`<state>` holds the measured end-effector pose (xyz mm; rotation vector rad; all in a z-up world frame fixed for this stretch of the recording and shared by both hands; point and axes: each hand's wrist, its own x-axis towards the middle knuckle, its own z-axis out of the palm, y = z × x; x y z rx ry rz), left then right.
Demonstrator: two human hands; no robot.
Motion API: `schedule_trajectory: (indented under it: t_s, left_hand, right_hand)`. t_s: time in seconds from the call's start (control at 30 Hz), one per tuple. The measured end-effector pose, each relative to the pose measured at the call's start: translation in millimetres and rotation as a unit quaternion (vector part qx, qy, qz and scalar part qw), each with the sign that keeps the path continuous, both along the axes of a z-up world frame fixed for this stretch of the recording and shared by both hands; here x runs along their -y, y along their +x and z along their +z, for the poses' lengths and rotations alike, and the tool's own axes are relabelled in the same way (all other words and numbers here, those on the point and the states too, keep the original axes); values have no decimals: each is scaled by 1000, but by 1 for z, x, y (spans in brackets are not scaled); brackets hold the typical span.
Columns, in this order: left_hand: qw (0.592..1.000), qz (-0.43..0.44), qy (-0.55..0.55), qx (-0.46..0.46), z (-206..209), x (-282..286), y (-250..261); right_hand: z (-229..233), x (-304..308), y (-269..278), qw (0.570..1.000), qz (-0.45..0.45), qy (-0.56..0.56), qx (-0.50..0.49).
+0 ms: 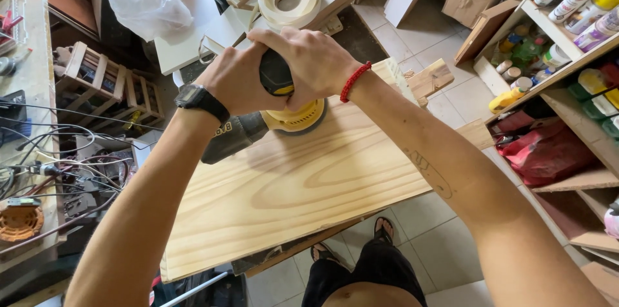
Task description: Using an orbital power sander to smooth the surface of a wooden box on a workbench.
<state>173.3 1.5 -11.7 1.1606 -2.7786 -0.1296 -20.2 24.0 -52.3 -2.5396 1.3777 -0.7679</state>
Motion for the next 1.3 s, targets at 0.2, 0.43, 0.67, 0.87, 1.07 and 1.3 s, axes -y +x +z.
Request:
schedule_trajectory:
  t_s: [0.2, 0.43, 0.67, 0.87, 1.07, 1.3]
  left_hand:
    - [1000, -6, -2, -1, 0, 0, -12]
    - [998, -24, 49, -22, 4, 0, -32]
    - [999, -27, 44, -9, 5, -1, -50]
    - [998, 3, 60, 25, 21, -10, -74]
    - [996, -52, 62, -27, 19, -10, -103]
    - [996, -46, 50, -52, 10, -7, -117]
  right_hand:
    - [5, -5, -12, 1000, -5, -5, -2]
    - [11, -13, -29, 999, 20, -31, 18]
    - [9, -14, -47, 999, 11, -30, 12]
    - [16, -22, -68, 1000, -9, -6, 5]
    - [14, -25, -99, 999, -19, -35, -22]
    - [16, -28, -116, 998, -12, -54, -4]
